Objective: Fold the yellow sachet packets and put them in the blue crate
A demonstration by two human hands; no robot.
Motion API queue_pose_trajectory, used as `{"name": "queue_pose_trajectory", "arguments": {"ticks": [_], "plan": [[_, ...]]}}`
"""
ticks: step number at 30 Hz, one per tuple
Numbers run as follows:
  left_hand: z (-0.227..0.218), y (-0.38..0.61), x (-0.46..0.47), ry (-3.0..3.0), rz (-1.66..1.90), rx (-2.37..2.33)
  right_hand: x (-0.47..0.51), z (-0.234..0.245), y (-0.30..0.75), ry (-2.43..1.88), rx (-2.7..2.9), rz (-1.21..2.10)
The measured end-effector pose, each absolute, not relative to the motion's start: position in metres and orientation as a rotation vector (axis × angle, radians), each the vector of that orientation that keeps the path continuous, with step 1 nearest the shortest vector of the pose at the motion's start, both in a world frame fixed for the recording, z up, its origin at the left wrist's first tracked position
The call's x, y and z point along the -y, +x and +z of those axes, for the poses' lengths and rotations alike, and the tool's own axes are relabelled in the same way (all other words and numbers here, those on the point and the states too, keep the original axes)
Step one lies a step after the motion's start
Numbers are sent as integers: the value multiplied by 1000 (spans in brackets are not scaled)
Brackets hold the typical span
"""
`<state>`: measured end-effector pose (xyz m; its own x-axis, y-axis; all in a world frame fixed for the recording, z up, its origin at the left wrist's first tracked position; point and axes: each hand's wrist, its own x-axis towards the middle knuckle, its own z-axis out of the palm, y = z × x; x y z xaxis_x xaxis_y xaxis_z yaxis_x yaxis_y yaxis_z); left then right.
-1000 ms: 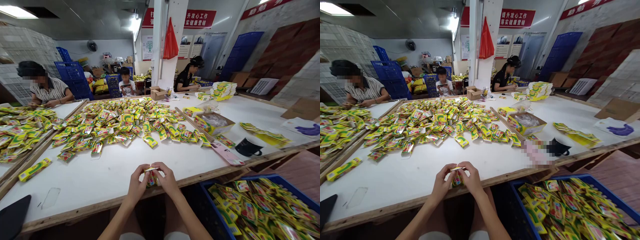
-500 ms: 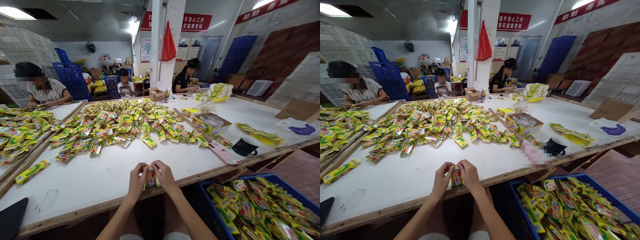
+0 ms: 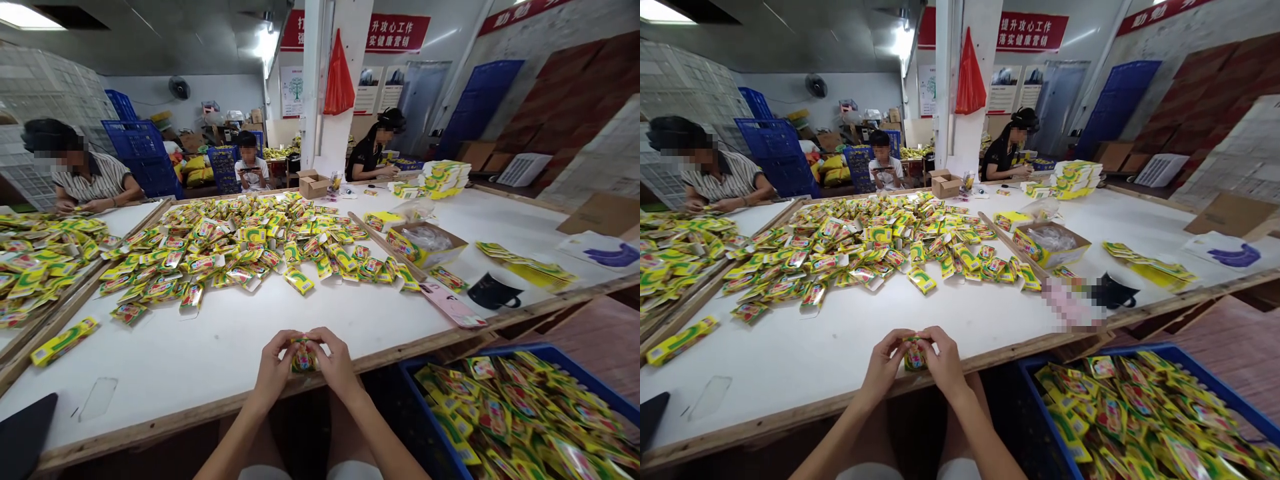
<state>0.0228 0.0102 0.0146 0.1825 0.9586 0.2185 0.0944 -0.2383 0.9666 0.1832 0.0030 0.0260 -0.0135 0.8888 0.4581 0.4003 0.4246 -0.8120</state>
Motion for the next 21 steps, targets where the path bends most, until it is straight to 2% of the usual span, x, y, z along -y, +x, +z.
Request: {"name": "queue_pose_trajectory", "arguments": {"ticks": [3, 6, 8, 11, 15, 21], "plan": [[15, 22, -23, 1596, 1176, -1122, 26, 45, 235, -1324, 1509, 128], [14, 26, -58, 1693, 1115, -1362, 67, 68, 309, -1574, 1340, -506], [14, 35, -92, 1728, 964, -1593, 90, 78, 342, -1634, 1302, -657], [18, 53, -145, 1625, 940, -1779, 106, 76, 346, -1650, 1353, -564], [29, 69, -188, 1461, 950, -1934, 95, 50, 307, -1630, 1343, -310], [42, 74, -163, 1484, 1112, -1789, 55, 20, 261, -1508, 1353, -20]]}}
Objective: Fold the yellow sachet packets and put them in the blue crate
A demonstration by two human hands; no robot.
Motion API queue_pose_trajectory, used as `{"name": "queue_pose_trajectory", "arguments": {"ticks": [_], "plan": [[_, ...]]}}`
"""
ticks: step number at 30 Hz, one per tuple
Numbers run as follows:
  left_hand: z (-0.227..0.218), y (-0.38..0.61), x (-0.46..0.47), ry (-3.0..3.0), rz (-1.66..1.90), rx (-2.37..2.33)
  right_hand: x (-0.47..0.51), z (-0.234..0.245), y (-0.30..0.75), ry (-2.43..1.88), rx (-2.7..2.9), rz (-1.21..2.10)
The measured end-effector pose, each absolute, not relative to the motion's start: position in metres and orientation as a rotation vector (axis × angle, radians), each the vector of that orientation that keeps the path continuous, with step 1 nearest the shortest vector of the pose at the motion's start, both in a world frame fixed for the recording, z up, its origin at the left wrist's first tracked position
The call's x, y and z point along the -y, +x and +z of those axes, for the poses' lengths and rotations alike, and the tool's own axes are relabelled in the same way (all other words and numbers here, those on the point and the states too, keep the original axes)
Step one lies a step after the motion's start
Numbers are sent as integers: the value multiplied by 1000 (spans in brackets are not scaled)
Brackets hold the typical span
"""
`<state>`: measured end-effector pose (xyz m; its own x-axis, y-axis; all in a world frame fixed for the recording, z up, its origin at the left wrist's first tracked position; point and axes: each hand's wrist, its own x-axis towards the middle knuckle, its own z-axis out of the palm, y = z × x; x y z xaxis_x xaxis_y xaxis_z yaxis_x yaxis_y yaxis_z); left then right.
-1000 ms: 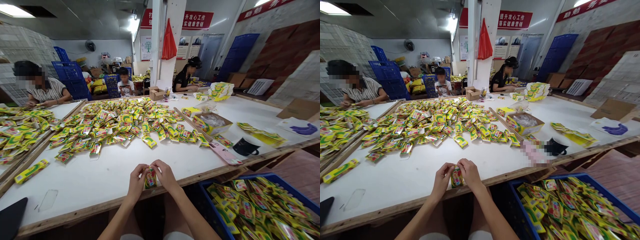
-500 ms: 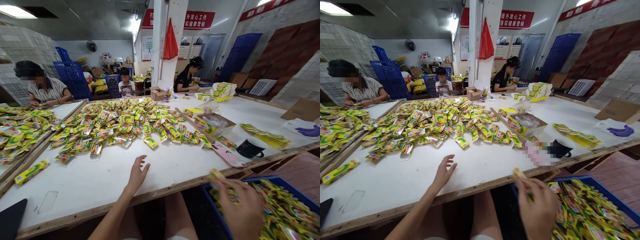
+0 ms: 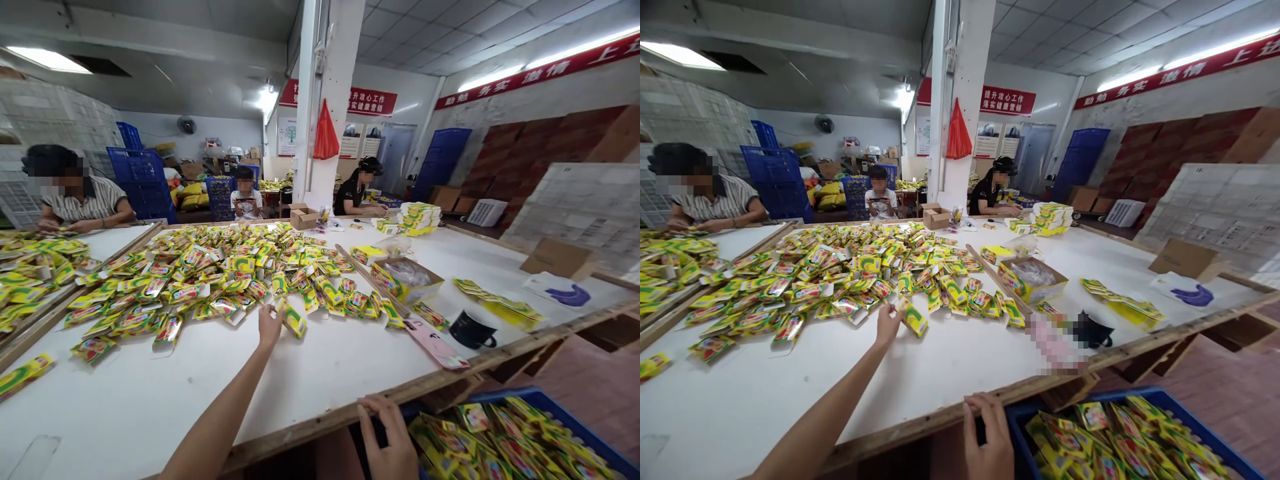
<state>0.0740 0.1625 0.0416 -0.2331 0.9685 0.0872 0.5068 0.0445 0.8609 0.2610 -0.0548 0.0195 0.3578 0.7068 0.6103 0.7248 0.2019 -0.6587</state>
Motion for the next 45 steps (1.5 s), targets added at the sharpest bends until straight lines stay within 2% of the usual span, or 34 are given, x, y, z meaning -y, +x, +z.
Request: {"name": "queue_pose_trajectory", "arguments": {"ticks": [4, 8, 13, 15, 21, 27, 36, 45], "plan": [[49, 80, -96, 1634, 1209, -1558, 15, 12, 214, -1391, 1442, 140], [52, 75, -39, 1726, 1274, -1253, -10, 13, 173, -1272, 1454, 470], [27, 48, -19, 1609, 1410, -1262, -11, 11, 167, -1192, 1414, 884], [15, 41, -20, 1509, 1363, -1212, -9, 6, 171, -1165, 1401, 971], [4, 37, -18, 1487, 1181, -1063, -3, -3, 181, -1118, 1186, 905], [13, 27, -19, 1645, 1106, -1093, -8, 17, 190, -1158, 1440, 868], [14, 26, -32, 1452, 1305, -998, -24, 22, 182, -1112, 1436, 794], [29, 23, -14, 1623, 1330, -1148, -16, 26, 171, -1078, 1542, 752]]}}
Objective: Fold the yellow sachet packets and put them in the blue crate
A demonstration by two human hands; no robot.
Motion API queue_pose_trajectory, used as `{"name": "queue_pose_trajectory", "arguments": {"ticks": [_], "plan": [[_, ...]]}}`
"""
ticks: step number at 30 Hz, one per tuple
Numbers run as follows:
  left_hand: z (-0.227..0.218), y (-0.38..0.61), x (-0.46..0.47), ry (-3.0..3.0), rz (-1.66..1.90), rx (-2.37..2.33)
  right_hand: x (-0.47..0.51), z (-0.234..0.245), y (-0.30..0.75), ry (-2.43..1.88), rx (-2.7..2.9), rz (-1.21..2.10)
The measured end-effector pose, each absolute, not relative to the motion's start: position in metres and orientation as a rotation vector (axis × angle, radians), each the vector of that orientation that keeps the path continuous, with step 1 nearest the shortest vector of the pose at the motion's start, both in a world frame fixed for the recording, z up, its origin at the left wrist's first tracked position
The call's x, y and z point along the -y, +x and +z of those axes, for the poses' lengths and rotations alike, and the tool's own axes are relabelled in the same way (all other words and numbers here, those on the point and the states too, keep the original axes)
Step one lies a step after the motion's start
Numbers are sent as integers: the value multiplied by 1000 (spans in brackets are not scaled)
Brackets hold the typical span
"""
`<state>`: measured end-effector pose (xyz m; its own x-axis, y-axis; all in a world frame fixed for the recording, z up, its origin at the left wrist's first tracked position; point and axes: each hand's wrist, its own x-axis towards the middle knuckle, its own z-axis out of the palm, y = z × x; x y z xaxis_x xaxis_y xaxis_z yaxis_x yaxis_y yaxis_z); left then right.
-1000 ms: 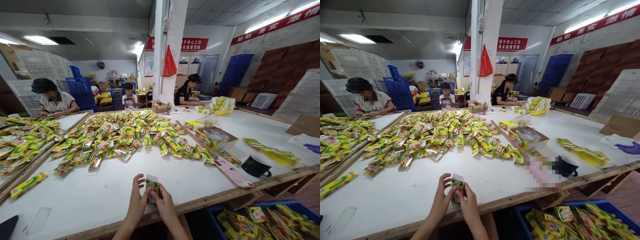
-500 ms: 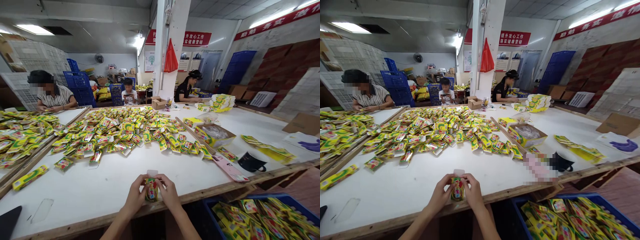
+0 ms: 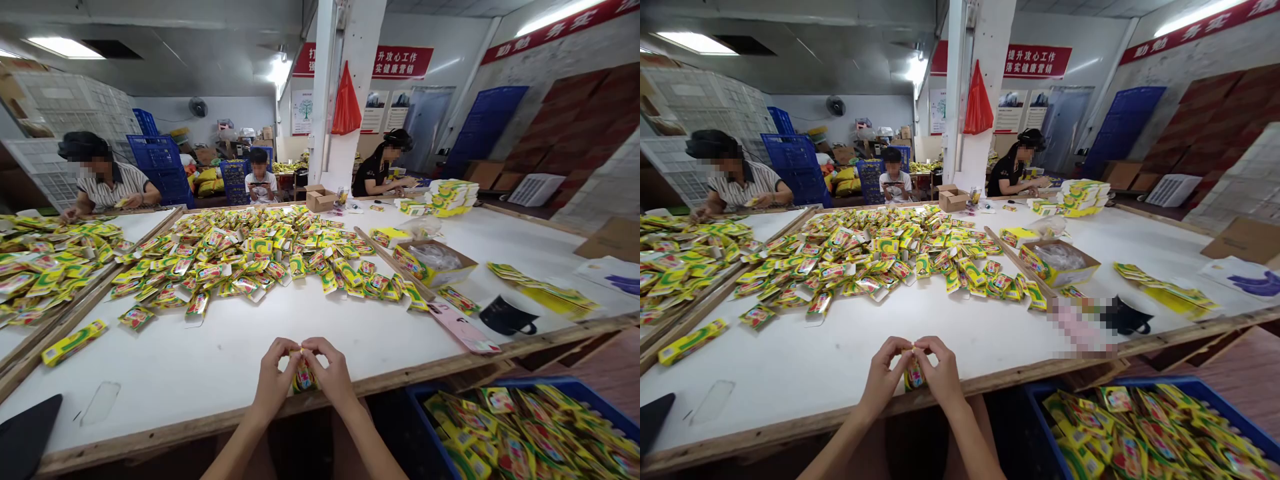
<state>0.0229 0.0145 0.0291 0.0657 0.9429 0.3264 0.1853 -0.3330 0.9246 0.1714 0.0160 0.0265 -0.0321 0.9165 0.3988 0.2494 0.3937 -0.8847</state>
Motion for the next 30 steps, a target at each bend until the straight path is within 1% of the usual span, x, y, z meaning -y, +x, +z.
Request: {"name": "queue_pose_trajectory", "arguments": {"ticks": [14, 17, 22, 30], "plan": [[31, 32, -23, 1435, 1303, -1244, -29, 34, 168, -1254, 1510, 809], [29, 28, -20, 1450, 1300, -1206, -25, 30, 169, -1223, 1512, 853], [28, 22, -17, 1517, 1266, -1160, -17, 20, 170, -1101, 1431, 1021], [34, 27, -33, 1610, 1217, -1255, -18, 14, 167, -1111, 1365, 1014]]}}
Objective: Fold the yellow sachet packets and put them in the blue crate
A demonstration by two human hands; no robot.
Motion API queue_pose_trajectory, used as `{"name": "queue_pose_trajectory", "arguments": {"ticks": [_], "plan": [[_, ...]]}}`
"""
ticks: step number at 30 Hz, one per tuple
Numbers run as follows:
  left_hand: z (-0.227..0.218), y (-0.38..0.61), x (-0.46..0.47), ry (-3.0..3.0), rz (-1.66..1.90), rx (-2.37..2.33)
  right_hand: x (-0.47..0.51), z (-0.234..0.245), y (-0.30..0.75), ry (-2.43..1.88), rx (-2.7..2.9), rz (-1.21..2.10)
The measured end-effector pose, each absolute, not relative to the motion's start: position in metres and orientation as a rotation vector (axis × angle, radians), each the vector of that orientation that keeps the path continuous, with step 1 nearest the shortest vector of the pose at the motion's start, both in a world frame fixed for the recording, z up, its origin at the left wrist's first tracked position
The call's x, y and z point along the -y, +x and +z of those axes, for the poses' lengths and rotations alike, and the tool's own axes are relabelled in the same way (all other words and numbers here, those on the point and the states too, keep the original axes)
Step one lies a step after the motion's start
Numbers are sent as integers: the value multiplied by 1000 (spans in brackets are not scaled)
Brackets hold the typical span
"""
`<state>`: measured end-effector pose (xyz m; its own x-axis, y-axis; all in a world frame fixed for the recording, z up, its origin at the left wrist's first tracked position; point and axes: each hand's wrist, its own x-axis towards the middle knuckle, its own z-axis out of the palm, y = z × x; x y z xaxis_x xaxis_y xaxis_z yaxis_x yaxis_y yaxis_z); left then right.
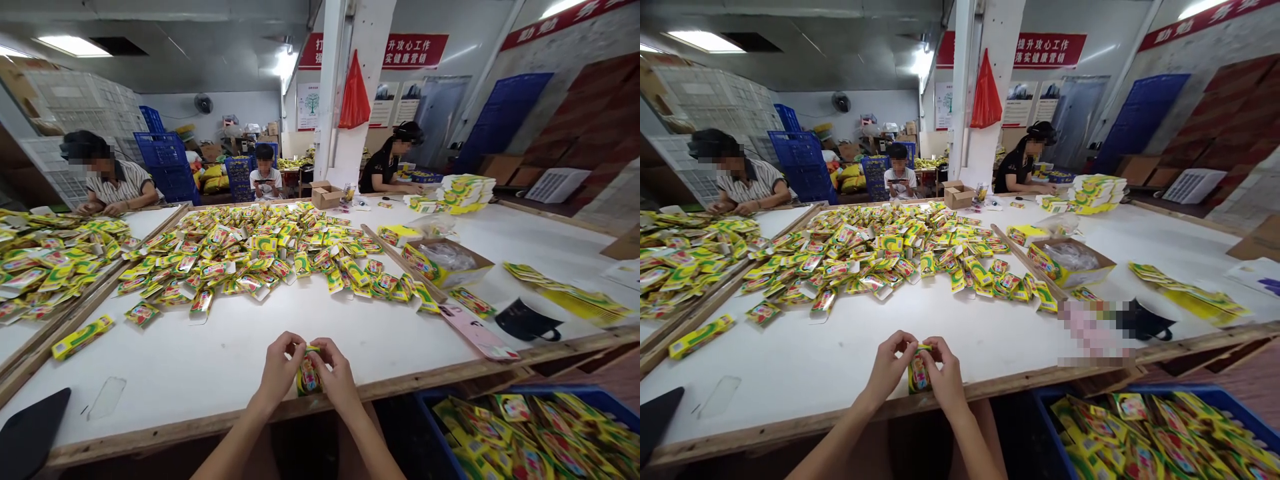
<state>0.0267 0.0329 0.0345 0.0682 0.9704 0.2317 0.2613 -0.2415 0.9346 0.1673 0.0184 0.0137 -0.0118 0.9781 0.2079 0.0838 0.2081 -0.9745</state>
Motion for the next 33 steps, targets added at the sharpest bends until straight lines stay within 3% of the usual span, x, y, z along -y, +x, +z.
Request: {"name": "queue_pose_trajectory", "arguments": {"ticks": [18, 33], "plan": [[42, 10, -48, 1704, 982, -1216, -19, 7, 170, -1122, 1443, 1000], [16, 17, -19, 1512, 1246, -1060, -13, 15, 164, -1110, 1533, 763]]}}
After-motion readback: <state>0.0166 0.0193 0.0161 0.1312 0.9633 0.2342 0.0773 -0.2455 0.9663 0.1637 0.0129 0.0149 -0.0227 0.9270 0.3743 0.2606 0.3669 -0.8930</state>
